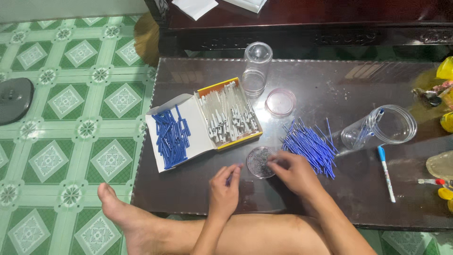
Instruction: The person assembles pens by inserting ink refills into pen barrels, attaching the pen tips, and placing the finished pens into a plastic container.
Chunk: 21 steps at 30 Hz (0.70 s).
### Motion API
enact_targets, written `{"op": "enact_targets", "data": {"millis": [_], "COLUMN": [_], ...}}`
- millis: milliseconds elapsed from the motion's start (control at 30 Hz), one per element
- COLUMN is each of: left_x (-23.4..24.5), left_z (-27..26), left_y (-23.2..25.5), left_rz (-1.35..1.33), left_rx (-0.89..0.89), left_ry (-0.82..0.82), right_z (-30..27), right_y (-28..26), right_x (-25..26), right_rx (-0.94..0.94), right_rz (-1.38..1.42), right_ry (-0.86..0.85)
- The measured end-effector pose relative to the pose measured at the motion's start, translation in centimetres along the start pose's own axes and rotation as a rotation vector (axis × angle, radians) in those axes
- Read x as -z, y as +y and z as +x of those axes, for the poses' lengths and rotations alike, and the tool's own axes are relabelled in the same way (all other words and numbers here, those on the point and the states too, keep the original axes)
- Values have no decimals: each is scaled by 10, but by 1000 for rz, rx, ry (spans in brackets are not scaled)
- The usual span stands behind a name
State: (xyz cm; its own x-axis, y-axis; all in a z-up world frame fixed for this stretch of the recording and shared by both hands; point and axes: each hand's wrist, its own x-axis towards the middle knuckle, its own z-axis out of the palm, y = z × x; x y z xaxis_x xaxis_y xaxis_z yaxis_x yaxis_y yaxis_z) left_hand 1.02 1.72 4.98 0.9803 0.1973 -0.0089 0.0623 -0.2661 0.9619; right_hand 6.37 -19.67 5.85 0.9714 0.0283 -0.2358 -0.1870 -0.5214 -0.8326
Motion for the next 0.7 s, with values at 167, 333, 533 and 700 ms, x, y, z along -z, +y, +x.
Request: {"op": "enact_targets", "data": {"millis": [167,333,533,700], "left_x": [-6,-3,-7,-4], "left_z": [-4,-5,-5,-3], "left_y": [-14,-12,-20,-15], "left_rz": [104,123,166,86], "left_rx": [-22,-62,-106,-36], "left_ry": [-25,-37,-29,-42], "right_z": [7,8,7,10], "right_y": [-7,-12,-13,-7], "right_x": [-14,-19,-24,-21], "right_rx": [142,277,321,283], "right_rz": [-602,-713,-754,-318], "right_ry": [-197,-293,-293,-251]}}
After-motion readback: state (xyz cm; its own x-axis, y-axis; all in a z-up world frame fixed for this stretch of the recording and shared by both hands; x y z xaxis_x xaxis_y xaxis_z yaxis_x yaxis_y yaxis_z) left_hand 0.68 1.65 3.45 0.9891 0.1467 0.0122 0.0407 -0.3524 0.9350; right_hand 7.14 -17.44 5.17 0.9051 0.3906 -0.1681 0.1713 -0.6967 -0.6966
